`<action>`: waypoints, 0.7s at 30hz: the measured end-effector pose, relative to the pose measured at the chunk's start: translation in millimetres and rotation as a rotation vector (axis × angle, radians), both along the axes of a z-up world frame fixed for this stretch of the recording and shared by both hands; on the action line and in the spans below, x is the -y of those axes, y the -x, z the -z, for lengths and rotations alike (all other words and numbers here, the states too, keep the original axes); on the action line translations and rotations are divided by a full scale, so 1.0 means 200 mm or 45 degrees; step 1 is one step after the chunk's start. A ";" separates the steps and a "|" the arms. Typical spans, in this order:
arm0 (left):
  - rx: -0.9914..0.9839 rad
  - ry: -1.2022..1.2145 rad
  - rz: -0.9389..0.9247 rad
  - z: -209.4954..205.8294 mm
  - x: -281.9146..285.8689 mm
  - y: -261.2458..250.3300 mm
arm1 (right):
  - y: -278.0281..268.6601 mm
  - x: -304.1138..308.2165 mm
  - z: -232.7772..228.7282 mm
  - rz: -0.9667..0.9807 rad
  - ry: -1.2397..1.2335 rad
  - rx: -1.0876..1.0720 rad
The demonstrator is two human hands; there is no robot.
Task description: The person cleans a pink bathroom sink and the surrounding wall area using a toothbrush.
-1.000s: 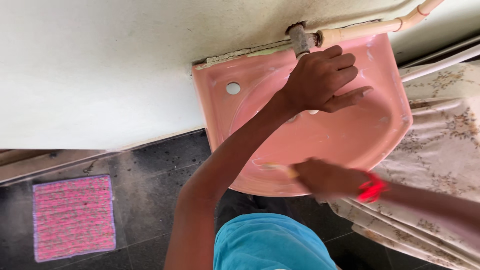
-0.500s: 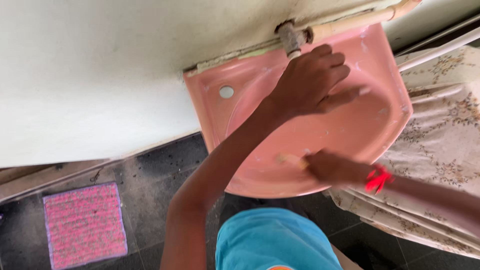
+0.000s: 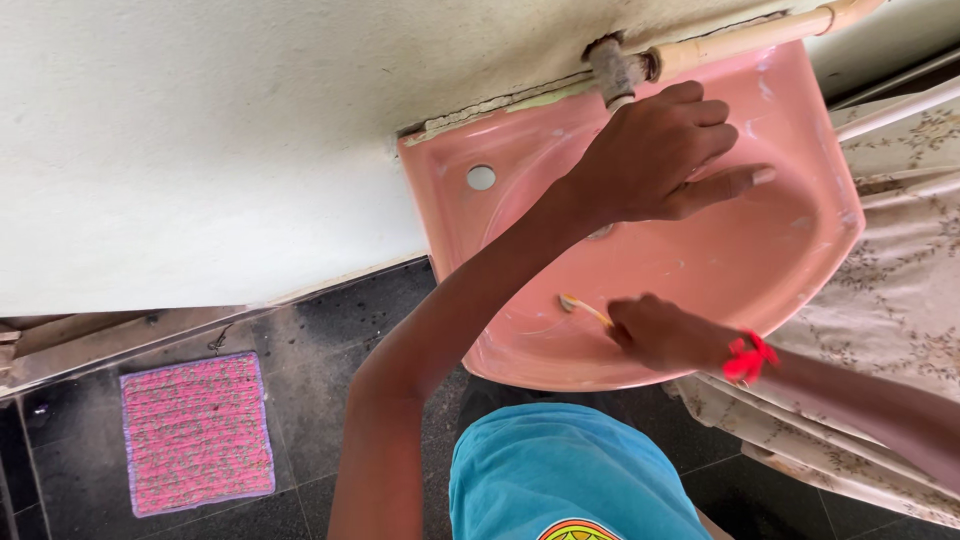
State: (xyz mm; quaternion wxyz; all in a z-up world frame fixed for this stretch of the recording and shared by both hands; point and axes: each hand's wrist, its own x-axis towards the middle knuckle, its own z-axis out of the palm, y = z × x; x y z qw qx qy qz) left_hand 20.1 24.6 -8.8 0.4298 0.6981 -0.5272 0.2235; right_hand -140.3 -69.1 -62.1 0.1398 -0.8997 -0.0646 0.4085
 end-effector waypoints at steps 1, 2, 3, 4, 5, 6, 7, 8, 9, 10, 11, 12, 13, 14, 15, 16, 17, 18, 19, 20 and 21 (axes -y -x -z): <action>-0.010 -0.005 -0.002 0.00 0.00 0.00 | -0.04 -0.02 0.00 0.029 -0.004 0.024; -0.023 -0.012 0.002 0.00 0.00 0.01 | -0.03 -0.09 0.01 0.033 -0.010 0.021; -0.026 -0.017 0.005 0.01 0.00 0.01 | -0.01 -0.19 0.03 -0.069 -0.187 0.118; -0.021 -0.009 0.013 0.00 0.00 0.00 | 0.00 -0.24 0.02 -0.171 -0.361 0.221; -0.016 0.000 0.021 0.00 0.00 0.00 | 0.04 -0.23 -0.01 -0.168 -0.364 0.222; -0.020 -0.008 0.021 0.00 -0.01 0.00 | 0.10 -0.19 -0.05 -0.138 -0.304 0.113; -0.036 -0.020 0.027 0.00 -0.01 0.00 | 0.14 -0.17 -0.06 -0.108 -0.244 0.004; -0.052 -0.022 0.032 0.00 0.00 0.00 | 0.14 -0.09 -0.07 -0.147 -0.214 -0.052; -0.056 -0.021 0.031 0.00 0.00 0.00 | 0.13 -0.01 -0.07 -0.186 -0.186 -0.109; -0.038 0.007 0.026 0.00 0.00 0.00 | 0.11 0.03 -0.06 -0.186 -0.185 -0.110; -0.020 0.035 0.021 -0.01 0.00 0.01 | 0.05 0.07 -0.05 -0.127 -0.013 -0.094; -0.020 0.033 0.025 0.00 0.00 0.01 | 0.00 0.09 -0.05 -0.061 0.154 -0.075; -0.029 0.020 0.013 0.00 -0.01 0.02 | -0.05 0.07 -0.04 -0.053 0.133 -0.109; -0.034 0.009 0.003 -0.01 -0.01 0.01 | -0.09 0.01 -0.03 -0.042 0.112 -0.138; -0.029 0.008 0.009 -0.02 -0.01 0.01 | -0.10 -0.07 -0.03 -0.036 0.111 -0.133; -0.028 -0.016 0.000 -0.02 -0.01 0.00 | -0.09 -0.17 -0.02 -0.061 -0.040 -0.038; -0.027 -0.039 -0.010 -0.02 -0.01 0.00 | -0.07 -0.27 -0.02 -0.085 -0.190 0.059; -0.025 -0.043 -0.008 -0.02 -0.01 0.00 | -0.05 -0.32 -0.04 -0.115 -0.344 0.159; -0.026 -0.025 -0.004 -0.03 -0.01 0.00 | 0.00 -0.30 -0.06 -0.113 -0.348 0.161; -0.030 -0.007 -0.003 -0.02 -0.02 0.01 | 0.07 -0.25 -0.09 -0.070 -0.304 0.024; -0.033 -0.011 -0.003 -0.02 -0.02 0.01 | 0.13 -0.18 -0.11 -0.026 -0.258 -0.113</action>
